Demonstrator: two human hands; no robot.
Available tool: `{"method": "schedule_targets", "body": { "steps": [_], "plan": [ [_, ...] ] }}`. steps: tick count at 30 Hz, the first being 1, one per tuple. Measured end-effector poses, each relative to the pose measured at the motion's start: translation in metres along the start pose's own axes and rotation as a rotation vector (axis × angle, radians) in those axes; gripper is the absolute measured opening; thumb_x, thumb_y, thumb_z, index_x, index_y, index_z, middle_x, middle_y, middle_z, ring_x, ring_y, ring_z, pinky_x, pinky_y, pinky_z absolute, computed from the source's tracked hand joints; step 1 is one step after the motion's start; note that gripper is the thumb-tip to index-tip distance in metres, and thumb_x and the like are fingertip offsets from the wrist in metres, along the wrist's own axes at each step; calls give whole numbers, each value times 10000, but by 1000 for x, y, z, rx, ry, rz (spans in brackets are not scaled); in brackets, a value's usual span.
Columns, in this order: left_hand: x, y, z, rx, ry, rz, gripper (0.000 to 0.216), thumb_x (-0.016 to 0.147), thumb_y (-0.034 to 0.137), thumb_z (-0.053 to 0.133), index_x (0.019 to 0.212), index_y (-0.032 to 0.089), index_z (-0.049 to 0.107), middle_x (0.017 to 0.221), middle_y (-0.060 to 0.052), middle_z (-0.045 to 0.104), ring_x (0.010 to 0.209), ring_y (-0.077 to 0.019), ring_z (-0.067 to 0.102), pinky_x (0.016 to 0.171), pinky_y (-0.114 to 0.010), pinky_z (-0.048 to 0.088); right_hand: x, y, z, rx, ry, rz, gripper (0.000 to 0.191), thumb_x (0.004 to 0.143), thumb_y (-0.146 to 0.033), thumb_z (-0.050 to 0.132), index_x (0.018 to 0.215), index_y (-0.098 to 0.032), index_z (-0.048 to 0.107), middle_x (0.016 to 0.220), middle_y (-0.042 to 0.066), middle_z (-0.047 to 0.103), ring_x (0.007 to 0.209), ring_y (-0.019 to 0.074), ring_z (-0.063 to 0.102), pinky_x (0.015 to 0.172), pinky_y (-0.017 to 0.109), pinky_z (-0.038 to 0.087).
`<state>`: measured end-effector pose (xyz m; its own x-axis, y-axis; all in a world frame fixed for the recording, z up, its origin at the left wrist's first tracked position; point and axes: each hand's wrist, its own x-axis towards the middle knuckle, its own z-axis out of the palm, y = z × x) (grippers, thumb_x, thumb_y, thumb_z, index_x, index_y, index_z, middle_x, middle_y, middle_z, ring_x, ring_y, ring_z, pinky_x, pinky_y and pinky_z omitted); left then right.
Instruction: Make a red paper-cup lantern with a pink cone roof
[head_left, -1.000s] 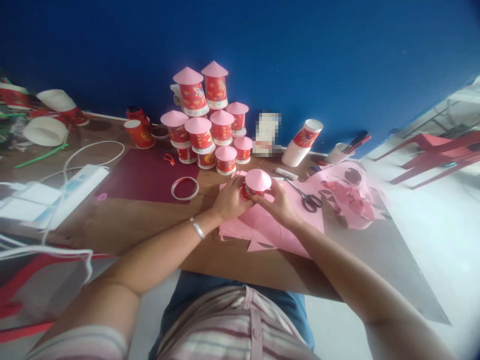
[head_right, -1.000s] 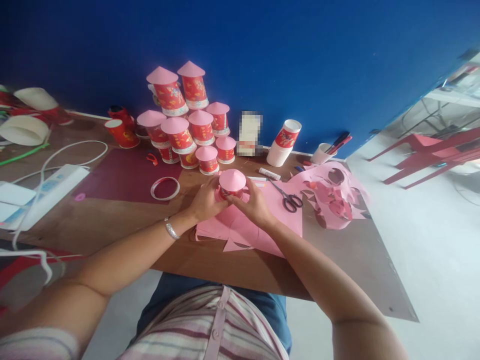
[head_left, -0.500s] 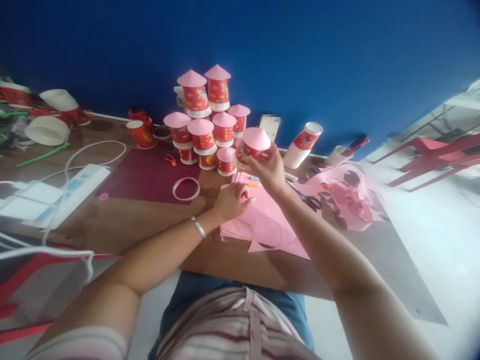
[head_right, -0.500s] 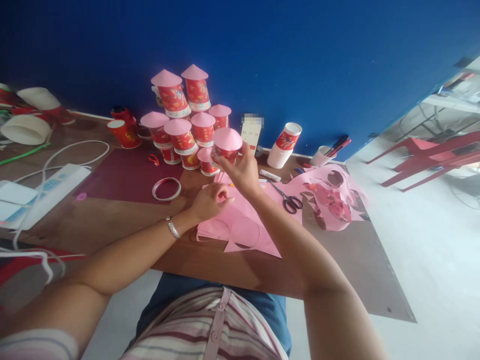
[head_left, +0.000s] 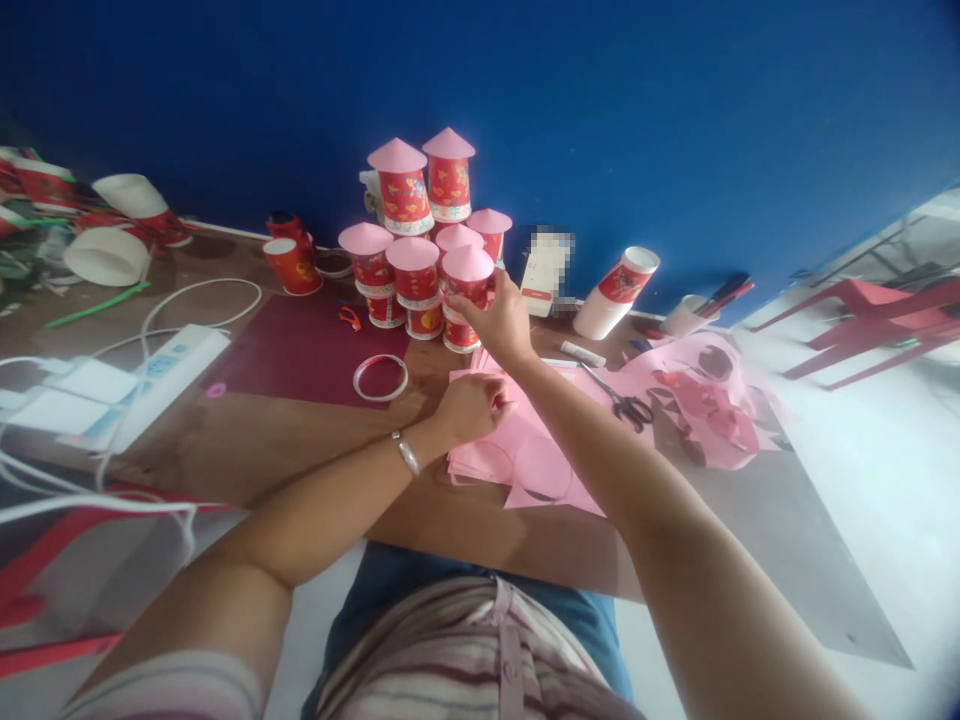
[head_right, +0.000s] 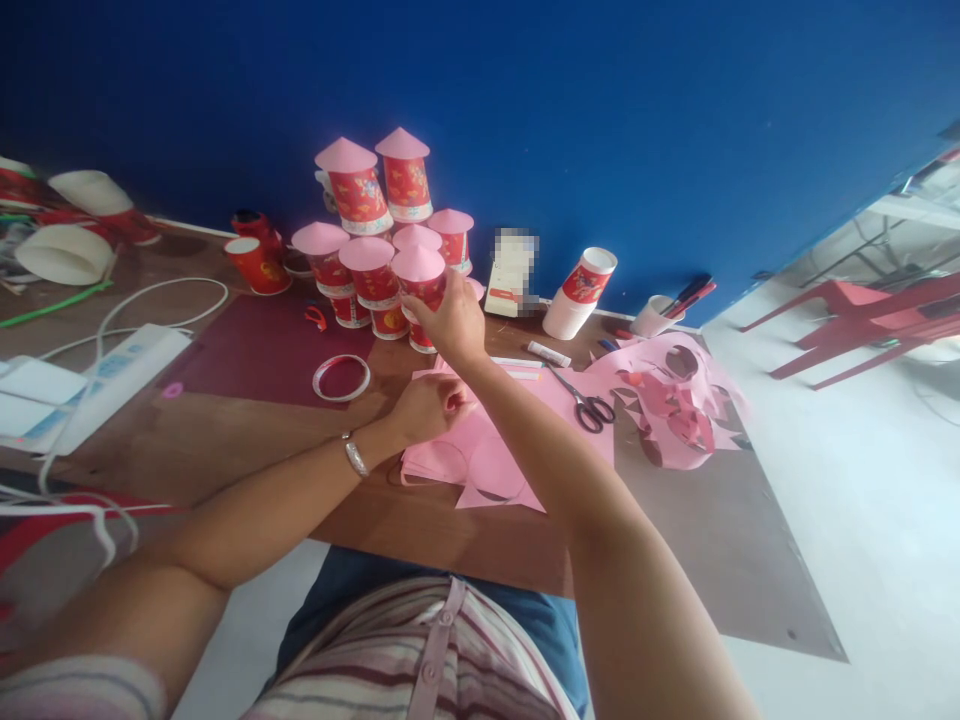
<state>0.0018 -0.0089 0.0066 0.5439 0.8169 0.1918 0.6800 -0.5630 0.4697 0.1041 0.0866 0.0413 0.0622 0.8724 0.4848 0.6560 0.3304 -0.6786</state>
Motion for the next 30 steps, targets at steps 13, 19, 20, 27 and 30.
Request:
{"method": "schedule_targets", "body": {
  "steps": [13,19,20,27,30],
  "plan": [
    [-1,1,-2,79,-44,19,279,922,221,658,679,209,521,752,-39,700,774,-209,659,815,-353,508,1,15,11,-25,31,-31,533,925,-528,801,1296,-199,607,1230,160,739,1224,350,678,1057,565,572],
    [0,1,-3,86,-46,29,288,923,228,664,676,213,517,738,-33,689,776,-213,665,813,-355,520,0,8,6,-20,11,-6,562,935,-555,779,1329,-194,606,1287,176,726,1277,363,662,1077,577,565],
    [0,1,-2,85,-45,31,288,923,231,669,677,214,519,741,-34,692,789,-217,670,818,-356,522,0,8,5,-14,7,-8,565,936,-563,775,1333,-198,605,1289,175,726,1276,362,662,1079,582,564],
    [0,-1,0,89,-43,36,288,925,235,670,675,213,529,756,-50,705,846,-240,692,841,-367,529,0,8,1,-15,-5,-36,573,913,-600,782,1312,-220,626,1283,155,742,1245,345,678,1058,559,588],
    [0,-1,0,92,-46,33,280,924,234,674,681,212,536,768,-56,712,855,-242,698,843,-368,531,0,8,0,-16,-23,-37,566,915,-572,787,1321,-213,625,1281,157,750,1232,343,686,1046,551,595]
  ]
}}
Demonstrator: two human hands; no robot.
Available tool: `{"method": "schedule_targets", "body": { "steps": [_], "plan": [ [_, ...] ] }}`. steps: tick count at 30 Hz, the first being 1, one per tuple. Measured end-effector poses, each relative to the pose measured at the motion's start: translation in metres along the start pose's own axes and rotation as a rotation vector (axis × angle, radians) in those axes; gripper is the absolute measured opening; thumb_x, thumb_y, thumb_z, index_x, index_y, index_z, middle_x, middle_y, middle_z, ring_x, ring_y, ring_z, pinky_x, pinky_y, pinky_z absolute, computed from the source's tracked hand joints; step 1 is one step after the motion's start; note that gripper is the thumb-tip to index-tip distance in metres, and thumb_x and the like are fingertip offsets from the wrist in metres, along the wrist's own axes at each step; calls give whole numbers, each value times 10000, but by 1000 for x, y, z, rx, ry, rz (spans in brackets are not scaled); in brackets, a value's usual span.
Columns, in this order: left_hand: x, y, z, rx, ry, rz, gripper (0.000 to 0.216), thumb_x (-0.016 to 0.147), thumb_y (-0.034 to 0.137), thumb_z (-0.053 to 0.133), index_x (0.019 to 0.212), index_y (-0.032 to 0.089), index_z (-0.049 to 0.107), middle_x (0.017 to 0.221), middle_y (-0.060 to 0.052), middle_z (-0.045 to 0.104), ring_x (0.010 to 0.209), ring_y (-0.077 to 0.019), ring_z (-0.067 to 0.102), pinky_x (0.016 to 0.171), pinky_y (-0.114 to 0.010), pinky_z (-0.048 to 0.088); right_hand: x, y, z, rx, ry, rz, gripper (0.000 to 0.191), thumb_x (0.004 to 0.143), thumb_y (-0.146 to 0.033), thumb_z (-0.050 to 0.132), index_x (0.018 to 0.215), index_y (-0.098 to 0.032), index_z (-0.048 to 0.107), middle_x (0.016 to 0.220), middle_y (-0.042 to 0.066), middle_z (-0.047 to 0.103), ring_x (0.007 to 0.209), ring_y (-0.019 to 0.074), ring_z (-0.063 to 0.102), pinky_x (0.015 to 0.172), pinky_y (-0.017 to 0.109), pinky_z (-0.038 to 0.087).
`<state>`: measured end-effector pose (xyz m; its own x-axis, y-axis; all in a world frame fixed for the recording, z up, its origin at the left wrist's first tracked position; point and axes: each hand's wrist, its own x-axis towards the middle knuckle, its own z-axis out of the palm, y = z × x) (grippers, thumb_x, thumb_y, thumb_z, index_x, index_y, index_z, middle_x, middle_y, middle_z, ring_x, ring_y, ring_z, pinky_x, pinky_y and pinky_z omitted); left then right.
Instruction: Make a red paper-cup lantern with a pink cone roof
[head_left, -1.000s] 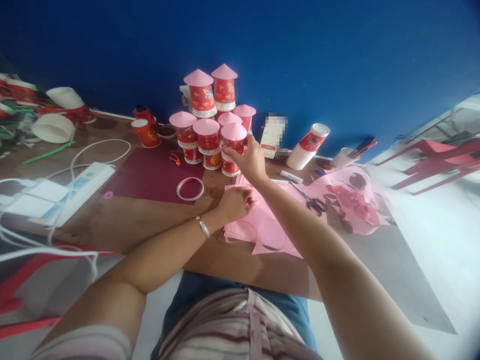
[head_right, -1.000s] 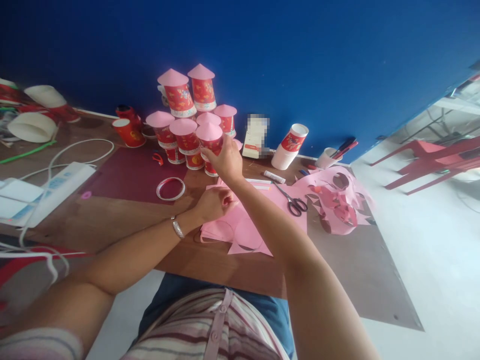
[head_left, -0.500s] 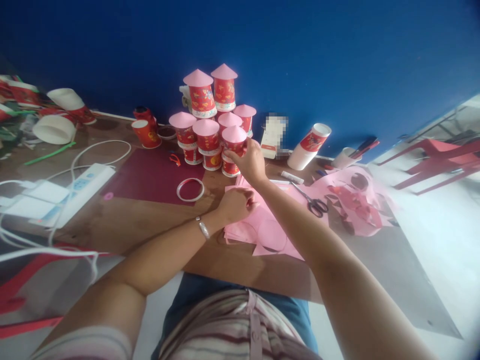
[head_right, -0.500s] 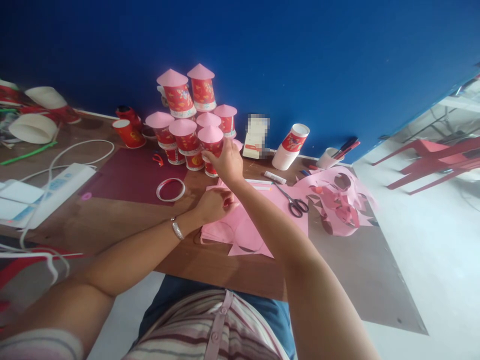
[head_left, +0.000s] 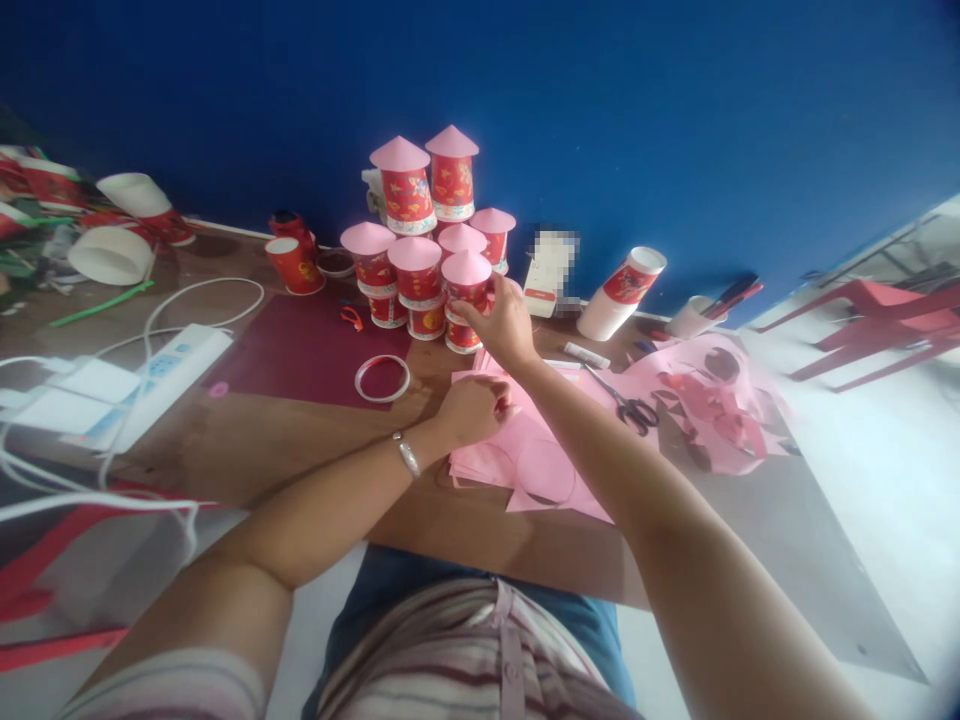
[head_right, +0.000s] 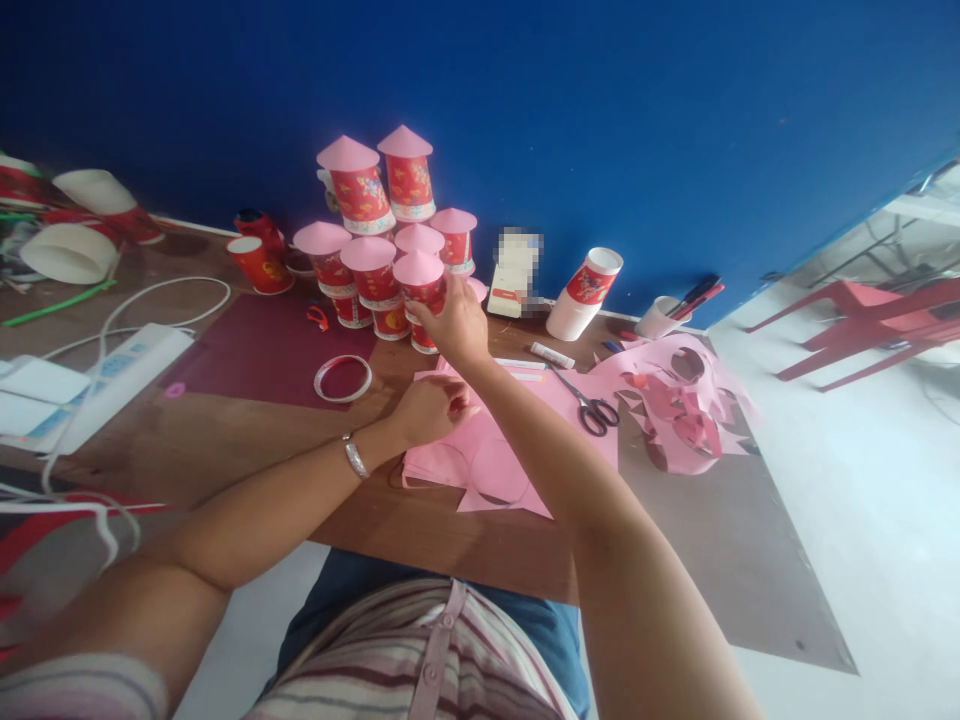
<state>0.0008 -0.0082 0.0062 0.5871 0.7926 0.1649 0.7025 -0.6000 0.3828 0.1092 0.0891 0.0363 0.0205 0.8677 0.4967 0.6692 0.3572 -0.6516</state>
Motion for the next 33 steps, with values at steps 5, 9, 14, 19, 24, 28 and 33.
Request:
{"method": "schedule_targets", "body": {
  "steps": [5,9,14,19,24,28,33],
  "plan": [
    [0,0,0,7,-8,-3,258,926,230,674,697,206,558,777,-62,718,879,-252,709,857,-373,534,1,-2,-1,1,-23,9,548,934,-559,774,1305,-181,633,1241,172,745,1222,345,682,1067,560,579],
    [0,0,0,10,-12,2,246,923,224,670,701,204,566,788,-62,724,883,-251,710,862,-372,534,1,-1,0,-1,-7,13,527,950,-580,753,1286,-191,635,1241,177,737,1246,361,665,1074,582,567],
    [0,-1,0,13,-12,6,244,928,228,662,702,202,572,812,-66,739,887,-251,712,865,-377,534,-1,0,1,-5,-16,21,553,936,-589,773,1286,-187,625,1253,184,733,1243,361,672,1082,576,564],
    [0,-1,1,12,-14,16,247,929,224,648,695,203,575,809,-64,742,874,-248,707,856,-380,530,-4,-1,-1,9,-23,33,574,930,-587,776,1319,-198,613,1284,183,729,1255,361,671,1093,586,557],
    [0,-2,1,14,-13,21,237,934,217,640,704,199,586,830,-73,750,874,-251,707,863,-390,531,-6,-2,-5,-14,-59,51,581,922,-533,786,1337,-169,607,1305,195,722,1273,355,675,1101,562,561],
    [0,-3,2,11,-6,18,234,929,204,643,701,198,589,827,-70,746,866,-244,703,848,-383,528,-5,1,-4,6,-47,34,569,898,-470,811,1353,-204,595,1301,167,731,1249,344,681,1071,551,576],
    [1,-3,2,3,0,8,254,931,209,651,690,200,573,820,-60,744,843,-231,696,823,-371,516,-6,5,-1,21,-37,5,546,912,-465,788,1349,-206,587,1290,169,726,1236,352,681,1057,577,581]
  ]
}}
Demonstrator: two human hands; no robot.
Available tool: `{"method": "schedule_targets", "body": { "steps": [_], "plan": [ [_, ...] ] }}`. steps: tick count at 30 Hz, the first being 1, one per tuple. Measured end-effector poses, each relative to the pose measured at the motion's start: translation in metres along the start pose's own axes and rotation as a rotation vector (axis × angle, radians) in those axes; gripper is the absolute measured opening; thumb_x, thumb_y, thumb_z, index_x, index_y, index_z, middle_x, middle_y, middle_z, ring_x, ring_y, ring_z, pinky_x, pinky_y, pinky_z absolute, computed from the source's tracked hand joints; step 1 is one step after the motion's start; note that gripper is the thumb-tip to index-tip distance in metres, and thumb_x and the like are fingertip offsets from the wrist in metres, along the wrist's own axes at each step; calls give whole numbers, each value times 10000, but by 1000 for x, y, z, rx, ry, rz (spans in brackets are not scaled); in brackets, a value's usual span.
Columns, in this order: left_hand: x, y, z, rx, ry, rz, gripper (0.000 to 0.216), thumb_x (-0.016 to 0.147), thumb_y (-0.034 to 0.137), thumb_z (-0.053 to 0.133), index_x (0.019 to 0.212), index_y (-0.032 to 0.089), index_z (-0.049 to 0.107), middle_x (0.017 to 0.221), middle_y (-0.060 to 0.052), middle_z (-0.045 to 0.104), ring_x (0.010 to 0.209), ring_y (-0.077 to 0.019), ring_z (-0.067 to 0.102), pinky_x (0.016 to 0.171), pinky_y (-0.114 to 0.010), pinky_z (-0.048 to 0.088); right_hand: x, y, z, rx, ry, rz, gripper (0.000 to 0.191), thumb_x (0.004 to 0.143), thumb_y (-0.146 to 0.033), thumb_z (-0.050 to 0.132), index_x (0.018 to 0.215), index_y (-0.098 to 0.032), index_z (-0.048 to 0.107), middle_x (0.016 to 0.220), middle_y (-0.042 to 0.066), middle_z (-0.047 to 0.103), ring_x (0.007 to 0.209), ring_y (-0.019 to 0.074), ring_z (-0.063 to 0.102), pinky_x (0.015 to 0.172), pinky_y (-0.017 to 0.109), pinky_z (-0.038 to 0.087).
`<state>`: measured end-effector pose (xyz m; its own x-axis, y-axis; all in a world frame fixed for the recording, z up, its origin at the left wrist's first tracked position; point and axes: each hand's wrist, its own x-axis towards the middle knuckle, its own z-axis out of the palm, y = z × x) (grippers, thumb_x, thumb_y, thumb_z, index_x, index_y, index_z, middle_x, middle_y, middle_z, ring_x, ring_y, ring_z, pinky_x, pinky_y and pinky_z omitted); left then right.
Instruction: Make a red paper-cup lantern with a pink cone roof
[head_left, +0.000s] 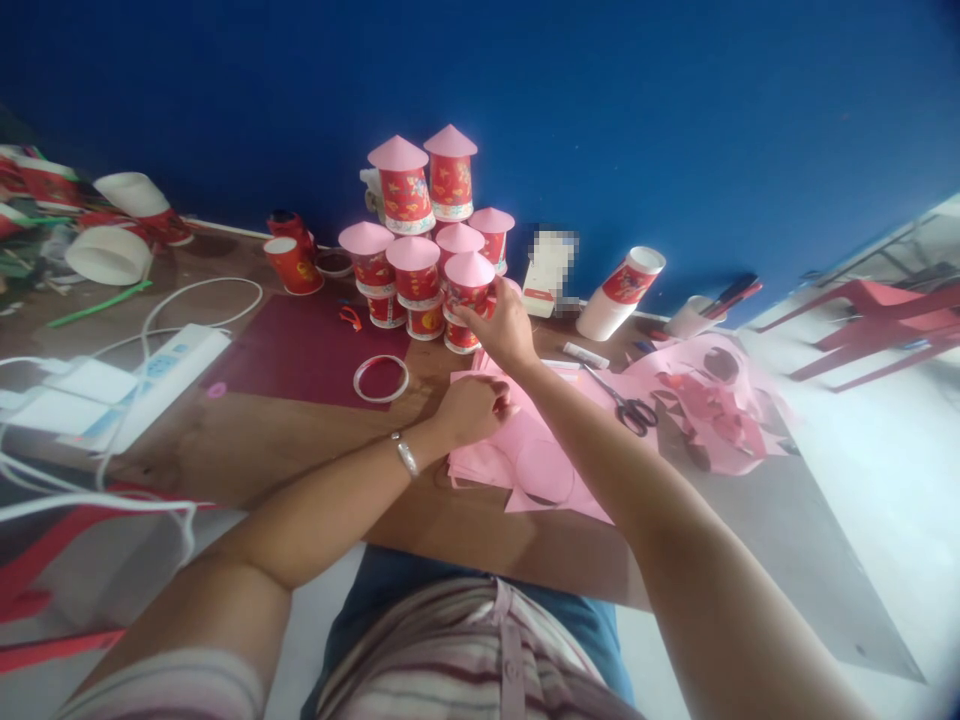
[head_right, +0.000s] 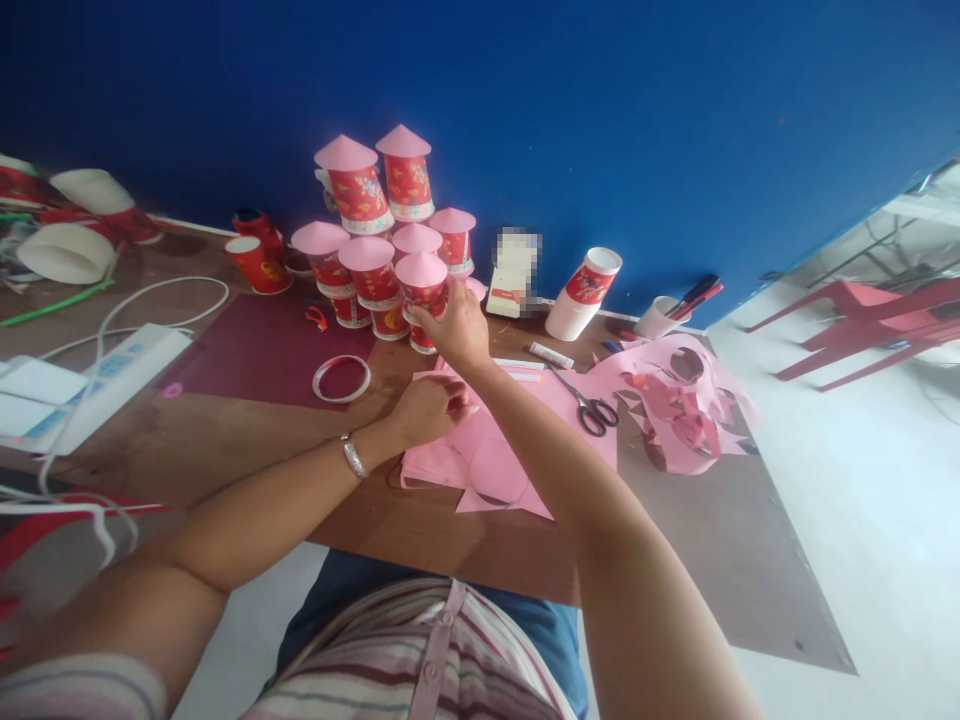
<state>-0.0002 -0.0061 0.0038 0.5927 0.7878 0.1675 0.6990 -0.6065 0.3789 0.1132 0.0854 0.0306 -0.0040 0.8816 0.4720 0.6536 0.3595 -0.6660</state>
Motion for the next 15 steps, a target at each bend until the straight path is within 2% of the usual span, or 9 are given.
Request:
{"method": "schedule_targets", "body": {
  "steps": [9,15],
  "plan": [
    [0,3,-3,-12,-15,-19,253,908,189,674,681,206,564,810,-57,743,852,-238,710,831,-365,519,-2,-1,-6,20,-2,-8,538,916,-470,787,1349,-221,588,1321,153,714,1268,347,668,1084,563,562],
    [0,3,-3,-9,-18,-19,242,902,185,674,686,207,567,823,-62,746,872,-249,718,839,-374,528,1,-1,-9,33,-4,-4,561,919,-561,769,1342,-236,594,1324,146,728,1266,351,663,1072,568,567]
  ]
}}
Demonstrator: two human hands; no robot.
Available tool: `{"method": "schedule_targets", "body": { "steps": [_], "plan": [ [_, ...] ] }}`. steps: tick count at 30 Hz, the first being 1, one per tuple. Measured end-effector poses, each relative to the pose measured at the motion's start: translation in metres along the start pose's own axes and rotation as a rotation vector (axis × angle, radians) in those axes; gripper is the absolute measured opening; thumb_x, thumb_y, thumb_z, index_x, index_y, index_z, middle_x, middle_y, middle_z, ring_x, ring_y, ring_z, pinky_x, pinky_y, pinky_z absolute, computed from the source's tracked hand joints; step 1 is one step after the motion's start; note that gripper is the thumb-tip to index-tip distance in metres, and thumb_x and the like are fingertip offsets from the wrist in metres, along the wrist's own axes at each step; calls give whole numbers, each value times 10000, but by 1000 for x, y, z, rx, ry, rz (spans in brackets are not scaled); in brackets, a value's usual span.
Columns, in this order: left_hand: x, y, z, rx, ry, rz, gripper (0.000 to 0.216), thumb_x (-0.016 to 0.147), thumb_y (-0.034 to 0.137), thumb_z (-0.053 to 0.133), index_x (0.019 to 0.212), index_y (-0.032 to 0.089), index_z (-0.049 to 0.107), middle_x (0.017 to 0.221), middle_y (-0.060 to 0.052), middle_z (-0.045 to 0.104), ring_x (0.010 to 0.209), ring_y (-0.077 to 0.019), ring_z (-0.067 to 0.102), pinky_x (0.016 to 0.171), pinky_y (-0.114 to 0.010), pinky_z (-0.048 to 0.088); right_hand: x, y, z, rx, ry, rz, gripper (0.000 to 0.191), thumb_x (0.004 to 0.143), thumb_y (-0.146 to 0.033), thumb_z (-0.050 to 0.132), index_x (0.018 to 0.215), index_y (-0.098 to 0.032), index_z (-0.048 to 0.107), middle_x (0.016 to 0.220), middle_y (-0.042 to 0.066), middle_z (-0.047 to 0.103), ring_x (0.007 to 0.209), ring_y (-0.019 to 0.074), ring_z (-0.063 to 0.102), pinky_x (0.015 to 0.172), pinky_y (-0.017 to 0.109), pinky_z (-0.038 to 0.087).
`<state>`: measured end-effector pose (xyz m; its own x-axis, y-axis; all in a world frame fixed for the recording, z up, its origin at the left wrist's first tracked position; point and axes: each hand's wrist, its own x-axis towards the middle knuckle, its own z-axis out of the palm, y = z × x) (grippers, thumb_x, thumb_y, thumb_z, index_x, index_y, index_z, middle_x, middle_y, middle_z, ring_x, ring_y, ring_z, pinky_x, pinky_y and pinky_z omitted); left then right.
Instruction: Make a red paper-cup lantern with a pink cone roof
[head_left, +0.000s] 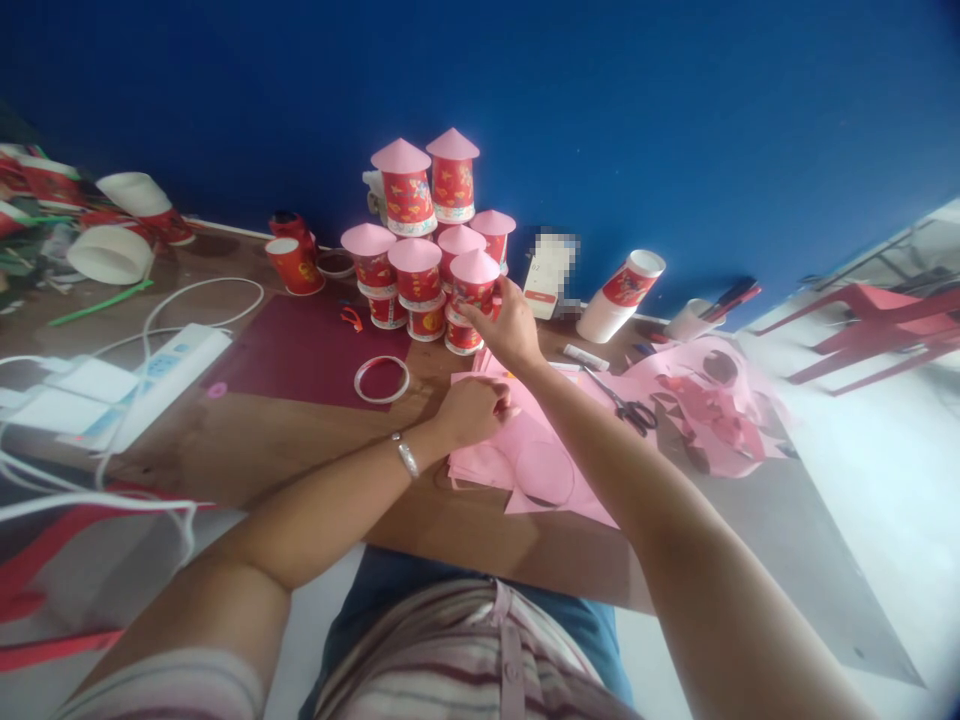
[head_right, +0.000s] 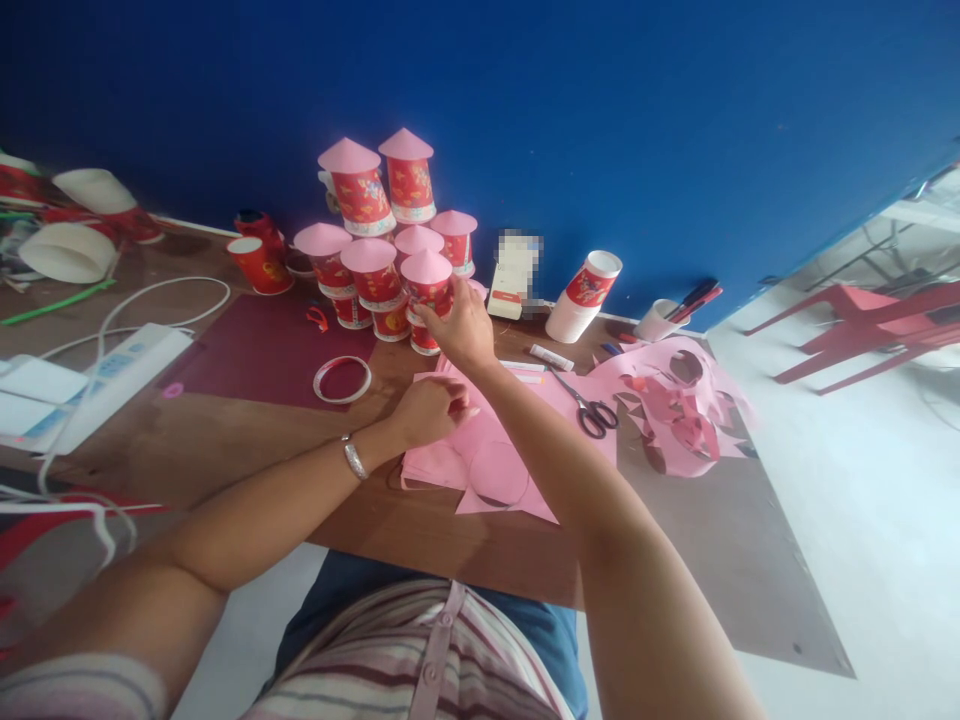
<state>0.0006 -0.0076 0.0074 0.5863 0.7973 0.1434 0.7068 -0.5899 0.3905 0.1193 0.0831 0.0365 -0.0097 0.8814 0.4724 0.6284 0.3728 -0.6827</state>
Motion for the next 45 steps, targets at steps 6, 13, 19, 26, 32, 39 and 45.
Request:
{"method": "schedule_targets", "body": {
  "steps": [6,13,19,26,32,39,45],
  "plan": [
    [0,0,0,3,-3,0,231,911,201,673,697,204,587,818,-59,744,876,-251,723,858,-382,536,8,3,4,-33,2,15,610,919,-545,765,1384,-201,570,1337,184,720,1297,379,655,1095,603,555],
    [0,1,-1,15,-28,0,217,940,247,676,737,193,626,869,-68,771,935,-263,741,885,-384,541,15,10,12,14,20,-28,584,907,-525,781,1369,-225,587,1356,167,727,1314,363,656,1115,602,552],
    [0,1,-2,20,-36,2,207,944,250,675,749,188,647,874,-70,776,939,-263,744,901,-388,543,12,14,13,10,18,-28,630,908,-556,778,1401,-221,572,1343,172,725,1301,371,660,1098,602,560],
    [0,2,-2,25,-36,-2,224,955,255,663,743,183,651,872,-76,776,921,-262,739,894,-395,548,10,9,11,-22,-19,-6,631,932,-563,749,1414,-195,575,1354,192,707,1314,393,643,1101,624,548],
    [0,2,-3,-8,-18,-3,233,932,229,678,709,191,622,841,-65,756,909,-256,732,905,-390,550,11,9,13,-10,-22,-33,535,939,-530,754,1342,-207,614,1290,164,725,1255,365,655,1087,594,561],
    [1,0,-1,-65,30,-57,244,929,216,670,704,210,577,802,-39,709,843,-245,714,829,-377,534,7,11,14,7,-34,-35,548,959,-544,718,1387,-230,582,1302,155,697,1279,360,635,1097,602,550],
    [10,-25,-14,-121,224,-332,228,899,283,725,737,225,575,750,-40,695,787,-264,712,711,-354,483,7,9,7,-5,-30,-22,564,931,-495,756,1372,-193,575,1329,176,707,1285,356,645,1085,565,561]
  ]
}}
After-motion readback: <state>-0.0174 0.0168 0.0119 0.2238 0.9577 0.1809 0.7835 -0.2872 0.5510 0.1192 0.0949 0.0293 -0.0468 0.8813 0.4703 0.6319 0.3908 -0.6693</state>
